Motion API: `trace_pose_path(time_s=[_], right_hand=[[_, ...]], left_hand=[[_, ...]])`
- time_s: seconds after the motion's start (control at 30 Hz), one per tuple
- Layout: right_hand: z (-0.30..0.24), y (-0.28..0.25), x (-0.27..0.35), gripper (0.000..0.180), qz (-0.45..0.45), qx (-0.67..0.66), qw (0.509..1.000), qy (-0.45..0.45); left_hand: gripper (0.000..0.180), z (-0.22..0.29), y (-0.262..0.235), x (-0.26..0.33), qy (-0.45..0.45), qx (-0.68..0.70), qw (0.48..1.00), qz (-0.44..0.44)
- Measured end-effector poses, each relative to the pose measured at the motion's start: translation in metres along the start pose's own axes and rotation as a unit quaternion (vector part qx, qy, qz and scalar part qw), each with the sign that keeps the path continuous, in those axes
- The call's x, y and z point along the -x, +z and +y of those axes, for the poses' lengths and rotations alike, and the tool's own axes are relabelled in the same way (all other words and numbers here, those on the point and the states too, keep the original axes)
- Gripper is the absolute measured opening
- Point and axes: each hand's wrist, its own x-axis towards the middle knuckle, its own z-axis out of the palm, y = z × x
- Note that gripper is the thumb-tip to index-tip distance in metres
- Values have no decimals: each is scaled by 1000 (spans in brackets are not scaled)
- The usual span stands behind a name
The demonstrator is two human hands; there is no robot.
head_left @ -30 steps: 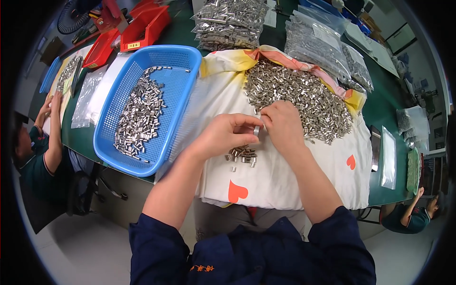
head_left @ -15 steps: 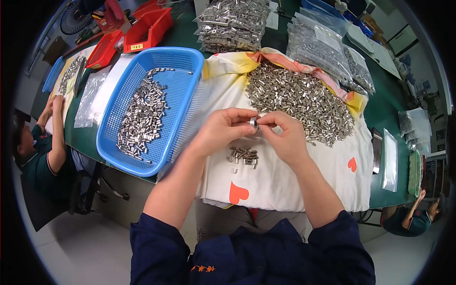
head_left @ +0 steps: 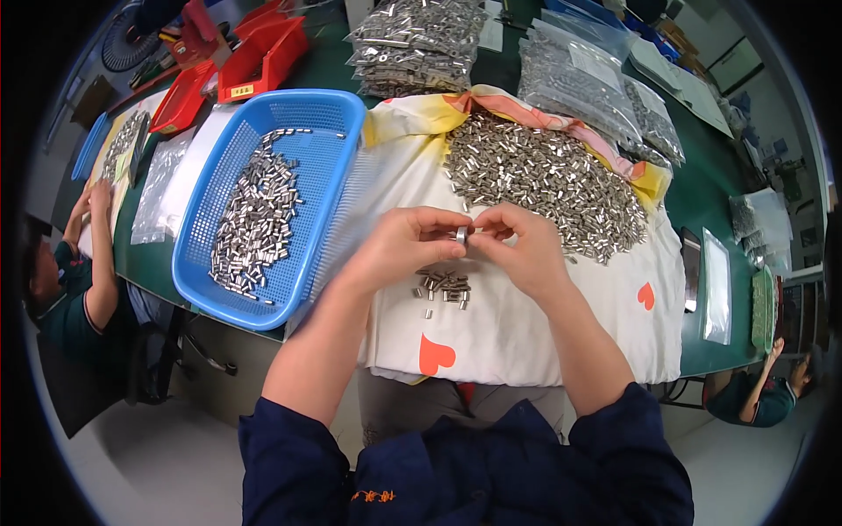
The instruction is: Inspecting and sorting small metal components on a workbench.
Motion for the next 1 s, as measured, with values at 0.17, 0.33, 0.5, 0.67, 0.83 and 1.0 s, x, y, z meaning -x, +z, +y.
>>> trace_pose_path(time_s=[0.17, 0.33, 0.5, 0.67, 0.83, 1.0], right_hand=[[8, -9, -15, 17, 11, 115, 993, 17], [17, 15, -31, 17, 0, 356, 925, -128], [14, 18, -21, 10, 8, 365, 925, -105], [17, 18, -19, 4, 73, 291, 951, -76], [22, 6, -17, 6, 90, 204, 974, -26], [24, 1, -20, 8, 109, 202, 971, -63]], left_hand=[[31, 6, 3, 10, -19, -102, 992, -69], [30, 9, 4, 12, 4, -84, 993, -88], [32, 5, 1, 9, 9, -53, 995, -87], [33, -1, -4, 5, 12, 53, 997, -47], [37, 4, -3, 2, -7, 46, 998, -32], [36, 6, -2, 2, -15, 56, 998, -28]])
